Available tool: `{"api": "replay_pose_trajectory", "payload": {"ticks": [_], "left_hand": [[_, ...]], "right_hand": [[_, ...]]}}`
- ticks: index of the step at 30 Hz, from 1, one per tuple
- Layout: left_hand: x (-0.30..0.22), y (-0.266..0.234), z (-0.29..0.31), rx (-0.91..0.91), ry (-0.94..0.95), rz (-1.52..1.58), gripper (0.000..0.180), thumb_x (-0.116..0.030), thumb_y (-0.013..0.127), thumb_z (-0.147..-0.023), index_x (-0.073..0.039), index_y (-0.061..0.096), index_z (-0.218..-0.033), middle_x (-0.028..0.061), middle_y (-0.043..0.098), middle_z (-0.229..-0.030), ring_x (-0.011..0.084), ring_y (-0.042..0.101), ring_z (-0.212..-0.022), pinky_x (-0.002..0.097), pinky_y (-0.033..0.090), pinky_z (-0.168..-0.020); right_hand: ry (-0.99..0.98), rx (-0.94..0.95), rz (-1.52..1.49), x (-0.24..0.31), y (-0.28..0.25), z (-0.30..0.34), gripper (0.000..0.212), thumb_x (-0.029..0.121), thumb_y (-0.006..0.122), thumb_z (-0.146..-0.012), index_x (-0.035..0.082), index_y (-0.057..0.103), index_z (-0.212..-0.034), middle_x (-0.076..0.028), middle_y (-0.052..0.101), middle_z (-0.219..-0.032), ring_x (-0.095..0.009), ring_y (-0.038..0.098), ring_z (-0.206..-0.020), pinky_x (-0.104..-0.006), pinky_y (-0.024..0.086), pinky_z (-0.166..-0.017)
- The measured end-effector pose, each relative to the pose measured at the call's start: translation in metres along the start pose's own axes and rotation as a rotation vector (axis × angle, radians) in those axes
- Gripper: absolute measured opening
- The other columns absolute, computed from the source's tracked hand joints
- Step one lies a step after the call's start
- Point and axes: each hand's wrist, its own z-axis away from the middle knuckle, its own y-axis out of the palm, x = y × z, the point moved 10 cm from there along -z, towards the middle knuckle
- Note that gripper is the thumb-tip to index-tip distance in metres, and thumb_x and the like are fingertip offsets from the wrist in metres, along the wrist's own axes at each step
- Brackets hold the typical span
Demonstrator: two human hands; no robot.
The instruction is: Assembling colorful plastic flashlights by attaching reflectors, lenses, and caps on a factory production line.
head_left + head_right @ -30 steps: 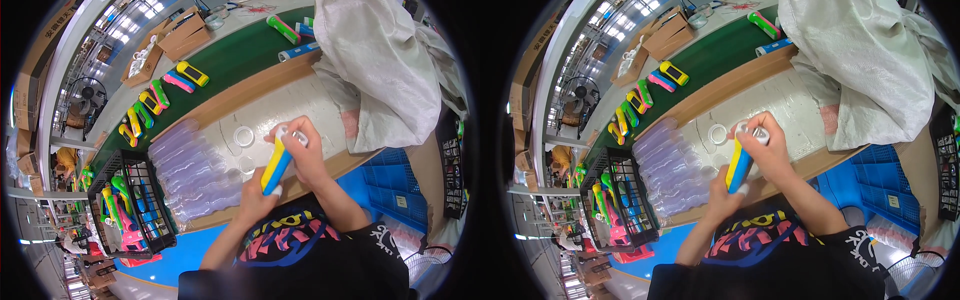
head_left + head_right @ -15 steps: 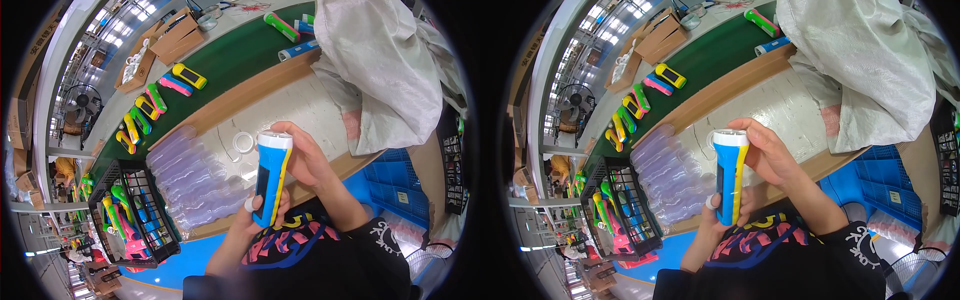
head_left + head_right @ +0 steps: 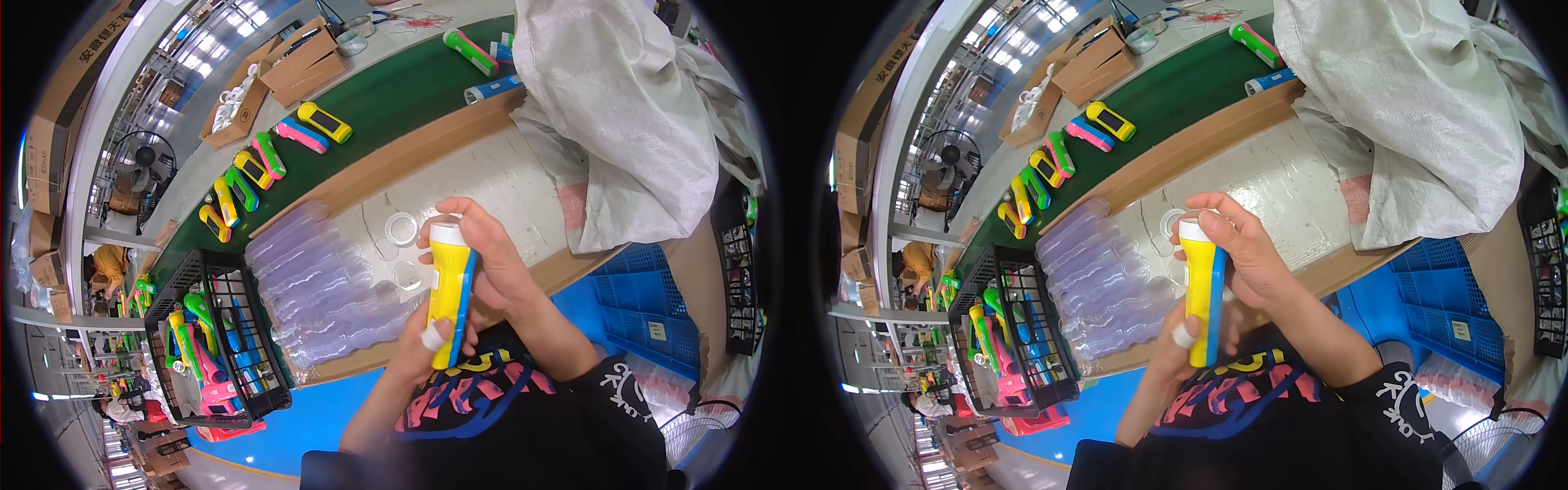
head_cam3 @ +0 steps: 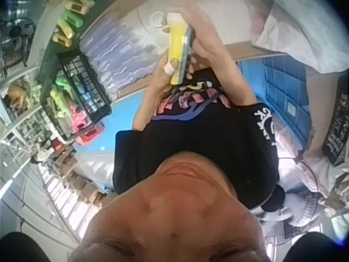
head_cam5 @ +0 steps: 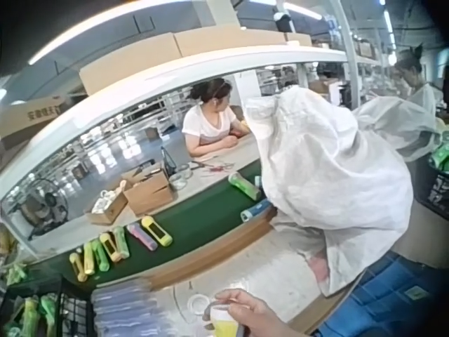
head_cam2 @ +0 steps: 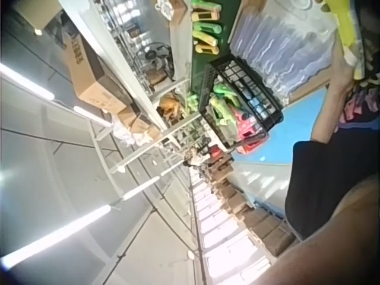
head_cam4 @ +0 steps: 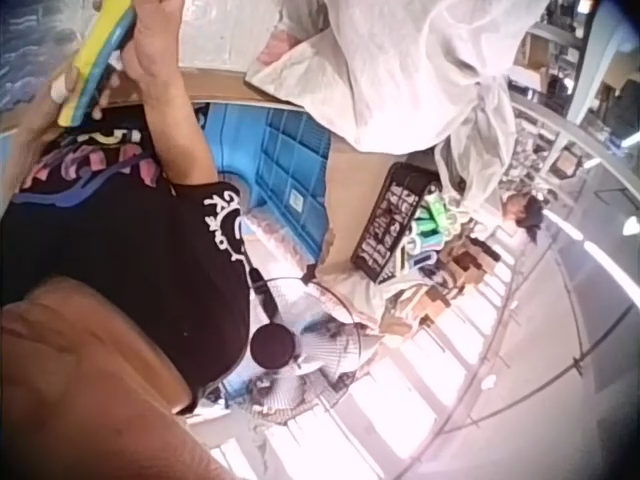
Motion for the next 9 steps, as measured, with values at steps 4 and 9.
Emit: {"api": "replay_pose_trajectory", "payload": {"ticks": [4,9], "left_hand": [[-0.038,0.001,0.009,-0.309,0.361,-0.982,0.058,-0.012,0.075,-0.07,-0.007,0.043,-0.118,0.0079,0.057,-0.09,0.014,0.056,-0.073,0.0257,0.048,-0.059],[0.02,0.024,0.016,0.122,-0.127,0.02,0.059,-0.004,0.071,-0.071,-0.008,0.039,-0.12,0.005,0.053,-0.081,0.012,0.055,-0.066,0.0227,0.047,-0.056]], "right_hand": [[-0.088,-0.063,0.114,0.01,0.001,0.003,0.036,0.028,0.062,-0.084,0.008,0.045,-0.109,-0.014,0.058,-0.098,-0.022,0.058,-0.095,-0.0352,0.048,-0.088],[-0.095,0.116,0.049,0.008,0.011,0.007,0.041,0.034,0.067,-0.077,0.01,0.045,-0.102,-0.017,0.058,-0.097,-0.024,0.058,-0.096,-0.0354,0.044,-0.093]]}}
